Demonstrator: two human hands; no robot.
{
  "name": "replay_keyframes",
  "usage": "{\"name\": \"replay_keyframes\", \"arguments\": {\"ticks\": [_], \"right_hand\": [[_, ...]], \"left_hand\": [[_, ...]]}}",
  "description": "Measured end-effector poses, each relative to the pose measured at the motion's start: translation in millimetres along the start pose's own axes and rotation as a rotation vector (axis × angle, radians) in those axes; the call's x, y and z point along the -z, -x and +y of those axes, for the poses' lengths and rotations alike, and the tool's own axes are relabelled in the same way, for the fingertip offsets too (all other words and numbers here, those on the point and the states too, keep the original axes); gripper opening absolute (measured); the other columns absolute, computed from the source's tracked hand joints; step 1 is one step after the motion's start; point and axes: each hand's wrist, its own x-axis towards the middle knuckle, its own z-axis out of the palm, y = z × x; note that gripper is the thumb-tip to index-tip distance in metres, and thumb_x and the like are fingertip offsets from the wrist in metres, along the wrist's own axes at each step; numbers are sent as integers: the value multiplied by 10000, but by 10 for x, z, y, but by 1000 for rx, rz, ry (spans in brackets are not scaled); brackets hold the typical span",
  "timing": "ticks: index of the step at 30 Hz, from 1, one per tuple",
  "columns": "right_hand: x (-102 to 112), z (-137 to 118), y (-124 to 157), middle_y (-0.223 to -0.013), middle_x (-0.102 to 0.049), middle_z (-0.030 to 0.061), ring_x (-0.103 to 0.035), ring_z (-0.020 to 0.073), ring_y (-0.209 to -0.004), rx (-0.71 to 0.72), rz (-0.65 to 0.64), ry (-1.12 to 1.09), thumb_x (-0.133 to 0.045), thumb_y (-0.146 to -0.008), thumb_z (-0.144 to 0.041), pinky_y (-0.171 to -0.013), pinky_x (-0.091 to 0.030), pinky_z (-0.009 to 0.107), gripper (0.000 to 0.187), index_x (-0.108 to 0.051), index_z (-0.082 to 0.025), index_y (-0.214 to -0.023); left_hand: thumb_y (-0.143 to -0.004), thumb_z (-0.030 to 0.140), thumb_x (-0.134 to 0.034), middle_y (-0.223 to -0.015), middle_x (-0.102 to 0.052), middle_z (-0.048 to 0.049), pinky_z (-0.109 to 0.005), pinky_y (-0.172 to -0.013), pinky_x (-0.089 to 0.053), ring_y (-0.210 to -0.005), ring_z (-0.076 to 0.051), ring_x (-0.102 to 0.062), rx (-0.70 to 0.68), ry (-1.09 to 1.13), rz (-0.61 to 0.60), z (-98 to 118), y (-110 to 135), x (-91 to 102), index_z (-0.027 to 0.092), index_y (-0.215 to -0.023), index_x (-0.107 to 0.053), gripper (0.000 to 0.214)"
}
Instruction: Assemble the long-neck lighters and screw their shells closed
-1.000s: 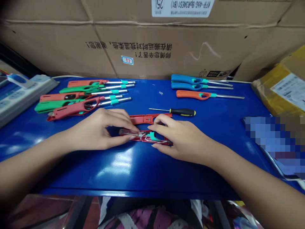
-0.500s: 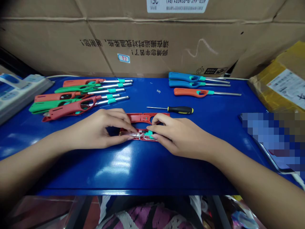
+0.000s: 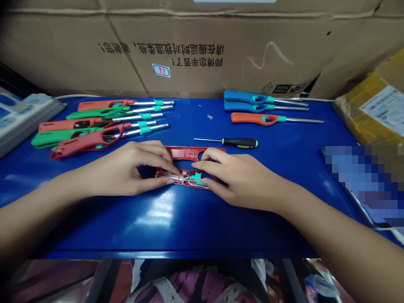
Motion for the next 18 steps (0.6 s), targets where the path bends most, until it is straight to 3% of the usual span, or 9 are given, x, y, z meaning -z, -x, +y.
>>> {"name": "replay_keyframes", "arguments": {"ticks": [7, 18], "right_hand": [[6, -74, -31, -1044, -658, 25, -591, 141, -765, 0, -32, -96, -590, -973, -312, -604, -394, 269, 108, -603, -235, -1048], [1, -69, -17, -984, -673, 15, -603, 149, -796, -5, -27, -122, -543, -998, -288, -640, -377, 276, 72, -590, -233, -1002]], "left_hand": [[-913, 224, -681, -946, -770, -49, -316, -827, -519, -906, -191, -668, 6, -12, -18, 24, -12, 9, 210, -1006, -793, 146], [-900, 224, -692, -986, -771, -41, -321, -866, -531, -931, -185, -672, 2, -9, -19, 3, 7, 10, 242, -1067, -792, 196]]}}
